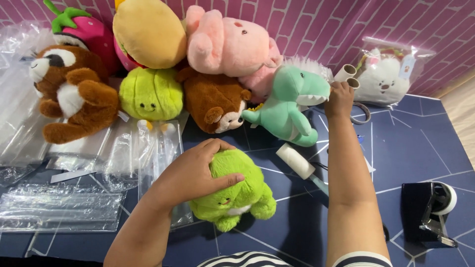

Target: The person attaches a tag to a green plush toy using a blue tagging gun and then places the toy inside a clear plastic bag on a table. The person finishes by sealing the bag with clear tape from a dispenser and placing it aside.

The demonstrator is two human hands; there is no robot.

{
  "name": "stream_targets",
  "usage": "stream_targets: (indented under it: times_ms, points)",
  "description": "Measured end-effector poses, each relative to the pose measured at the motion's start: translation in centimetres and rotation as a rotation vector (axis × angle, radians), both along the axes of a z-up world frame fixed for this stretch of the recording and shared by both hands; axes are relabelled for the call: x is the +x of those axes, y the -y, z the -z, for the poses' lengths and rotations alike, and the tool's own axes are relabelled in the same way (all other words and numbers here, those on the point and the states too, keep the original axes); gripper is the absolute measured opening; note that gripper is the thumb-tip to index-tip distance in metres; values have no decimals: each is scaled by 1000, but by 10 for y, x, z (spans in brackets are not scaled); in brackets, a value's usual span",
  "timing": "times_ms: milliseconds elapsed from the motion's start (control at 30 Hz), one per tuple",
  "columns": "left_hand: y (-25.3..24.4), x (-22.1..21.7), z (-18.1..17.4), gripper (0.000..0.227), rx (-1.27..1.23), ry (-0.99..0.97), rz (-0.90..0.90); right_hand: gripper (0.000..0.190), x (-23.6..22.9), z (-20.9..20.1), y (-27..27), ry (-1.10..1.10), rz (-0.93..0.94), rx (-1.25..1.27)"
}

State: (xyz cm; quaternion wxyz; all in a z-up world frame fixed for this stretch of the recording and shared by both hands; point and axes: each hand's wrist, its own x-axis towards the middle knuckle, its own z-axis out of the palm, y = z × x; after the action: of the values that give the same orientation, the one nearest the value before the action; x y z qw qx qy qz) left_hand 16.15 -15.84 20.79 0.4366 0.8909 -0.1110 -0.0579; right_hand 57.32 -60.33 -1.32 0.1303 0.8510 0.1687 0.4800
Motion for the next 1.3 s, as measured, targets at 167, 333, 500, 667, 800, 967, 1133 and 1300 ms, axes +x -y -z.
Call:
stream_targets:
  times_ms: [167, 333, 500, 667, 800, 967, 1133, 1300]
  points:
    - [-3, -1, 2, 64, -53, 17, 35, 4, -28, -32, 7, -32, -88, 15]
    - [-7, -5, 3, 72, -98, 23, 105, 19, -97, -87, -1, -87, -188, 264]
    - [-1, 5, 8, 78, 41, -122, 66, 29, -243, -177, -75, -251, -475, 898]
    - [1, -2, 8, 74, -151, -2, 83, 19, -336, -187, -148, -463, -858, 973]
    - [6, -2, 10, 77, -168, -1, 75, 28, -373, -181, -190, -717, -1220, 1047]
    - [12, -7, 4, 74, -141, 14, 86, 20, -379, -178, -212, -740, -1167, 1031]
    - [19, -6, 15, 62, -91, 36, 92, 17, -375, -169, -220, -710, -1162, 929]
    - [26, -1, 24, 59, 16, 96, 74, 15, -364, -175, -210, -590, -1111, 792]
